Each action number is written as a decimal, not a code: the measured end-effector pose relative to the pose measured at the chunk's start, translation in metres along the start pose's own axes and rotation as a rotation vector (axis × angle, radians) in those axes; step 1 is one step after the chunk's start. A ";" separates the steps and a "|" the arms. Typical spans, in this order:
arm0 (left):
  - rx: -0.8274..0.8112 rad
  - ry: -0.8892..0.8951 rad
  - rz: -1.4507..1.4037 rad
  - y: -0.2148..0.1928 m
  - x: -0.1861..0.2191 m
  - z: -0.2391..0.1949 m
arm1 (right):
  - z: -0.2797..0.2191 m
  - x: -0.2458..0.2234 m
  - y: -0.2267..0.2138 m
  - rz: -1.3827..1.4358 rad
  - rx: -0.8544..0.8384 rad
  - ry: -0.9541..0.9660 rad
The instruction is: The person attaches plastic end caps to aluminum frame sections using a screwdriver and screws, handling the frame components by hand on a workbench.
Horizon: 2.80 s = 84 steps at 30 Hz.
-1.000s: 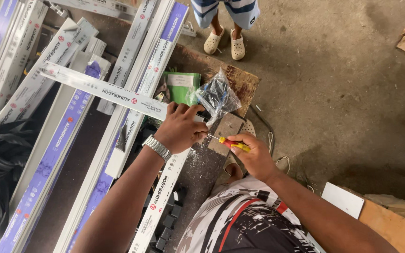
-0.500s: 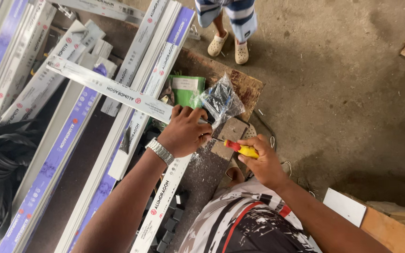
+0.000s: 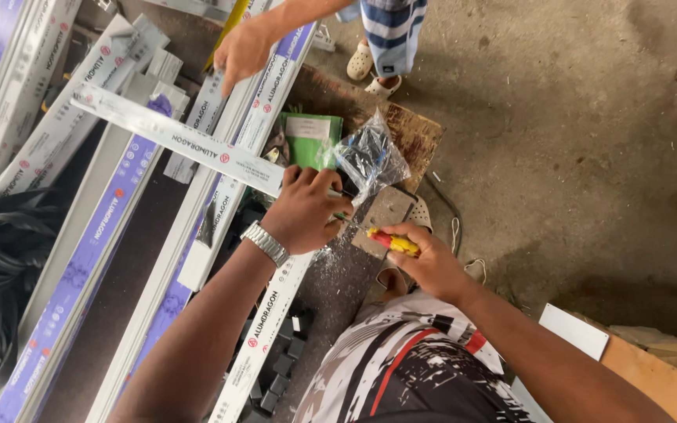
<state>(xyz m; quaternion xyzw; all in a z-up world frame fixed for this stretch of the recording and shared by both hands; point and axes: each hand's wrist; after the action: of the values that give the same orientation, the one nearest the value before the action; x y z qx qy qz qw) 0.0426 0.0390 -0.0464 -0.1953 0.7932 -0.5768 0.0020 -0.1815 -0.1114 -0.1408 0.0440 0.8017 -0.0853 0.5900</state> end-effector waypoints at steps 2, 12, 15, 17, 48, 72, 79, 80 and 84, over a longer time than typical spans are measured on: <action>0.016 0.019 0.009 0.003 0.001 -0.003 | -0.002 0.005 -0.005 1.039 -0.434 0.155; -0.083 -0.205 -0.030 0.010 -0.011 0.007 | 0.029 0.034 0.011 0.480 -0.177 0.528; -0.038 -0.265 0.135 0.015 -0.016 0.010 | 0.042 0.036 0.011 0.327 -0.197 0.370; -0.125 -0.349 0.130 0.017 -0.023 0.012 | 0.048 0.037 0.011 0.336 -0.192 0.387; 0.448 0.075 0.038 -0.107 0.057 -0.063 | -0.108 -0.098 -0.004 0.865 0.043 0.102; 0.587 0.226 -0.143 -0.089 0.120 -0.066 | -0.192 -0.080 -0.012 0.406 0.389 -0.143; 0.585 0.194 -0.167 -0.089 0.121 -0.071 | -0.194 -0.065 -0.033 0.457 0.389 -0.142; 0.576 0.183 -0.163 -0.089 0.120 -0.071 | -0.194 -0.065 -0.033 0.541 0.389 -0.164; 0.556 0.168 -0.161 -0.094 0.118 -0.073 | -0.198 -0.063 -0.029 0.504 0.407 -0.207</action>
<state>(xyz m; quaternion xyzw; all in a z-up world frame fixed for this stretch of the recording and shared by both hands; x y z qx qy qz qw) -0.0538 0.0444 0.0901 -0.2009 0.5843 -0.7843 -0.0560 -0.3535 -0.1003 -0.0207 0.3485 0.6681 -0.0991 0.6499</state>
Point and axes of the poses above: each hand's wrist, its own z-axis towards the middle knuckle, its own y-axis out of the palm, x = y × z, and after that the axes turned 2 degrees about y, right-handed
